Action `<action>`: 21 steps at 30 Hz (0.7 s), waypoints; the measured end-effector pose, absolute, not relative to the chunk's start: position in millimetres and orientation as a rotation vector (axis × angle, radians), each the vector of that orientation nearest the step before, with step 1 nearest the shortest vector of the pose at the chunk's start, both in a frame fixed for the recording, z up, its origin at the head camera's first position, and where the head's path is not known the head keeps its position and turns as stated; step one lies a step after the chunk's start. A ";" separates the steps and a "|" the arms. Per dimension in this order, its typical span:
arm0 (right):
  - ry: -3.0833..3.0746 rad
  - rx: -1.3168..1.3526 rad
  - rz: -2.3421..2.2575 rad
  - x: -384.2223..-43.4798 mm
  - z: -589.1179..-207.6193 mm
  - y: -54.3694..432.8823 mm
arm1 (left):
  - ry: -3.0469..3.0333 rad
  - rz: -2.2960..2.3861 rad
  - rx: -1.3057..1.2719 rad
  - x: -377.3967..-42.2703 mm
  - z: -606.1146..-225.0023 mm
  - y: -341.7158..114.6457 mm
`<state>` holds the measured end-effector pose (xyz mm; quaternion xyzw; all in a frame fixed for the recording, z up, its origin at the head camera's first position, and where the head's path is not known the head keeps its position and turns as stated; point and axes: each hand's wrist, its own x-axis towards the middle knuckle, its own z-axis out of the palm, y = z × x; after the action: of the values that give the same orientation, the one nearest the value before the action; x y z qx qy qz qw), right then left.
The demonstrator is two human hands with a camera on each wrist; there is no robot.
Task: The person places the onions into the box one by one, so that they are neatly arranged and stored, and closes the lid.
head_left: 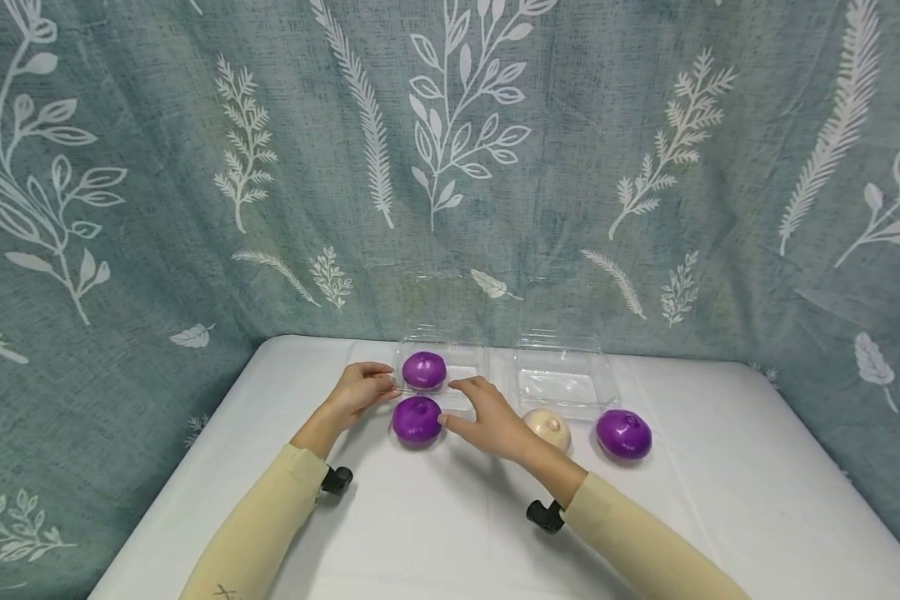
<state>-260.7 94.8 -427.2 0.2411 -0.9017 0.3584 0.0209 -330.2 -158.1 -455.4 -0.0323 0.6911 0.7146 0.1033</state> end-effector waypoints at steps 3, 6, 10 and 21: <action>-2.793 0.726 1.135 -259.7 -430.3 92.4 | 2.043 2.108 -0.096 -329.8 -454.7 -157.7; -2.794 0.715 1.168 -259.7 -433.4 90.0 | 2.044 2.108 -0.094 -330.0 -454.0 -157.4; -2.800 0.693 1.224 -261.4 -437.5 85.3 | 2.038 2.110 -0.096 -330.1 -453.1 -157.2; -2.849 0.485 1.343 -263.5 -450.3 66.0 | 2.028 2.112 -0.080 -329.4 -454.7 -157.8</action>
<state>-263.5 66.0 -450.3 0.1521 -0.8938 0.4214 -0.0225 -329.4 -157.8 -454.7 -0.0272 0.6883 0.7171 0.1061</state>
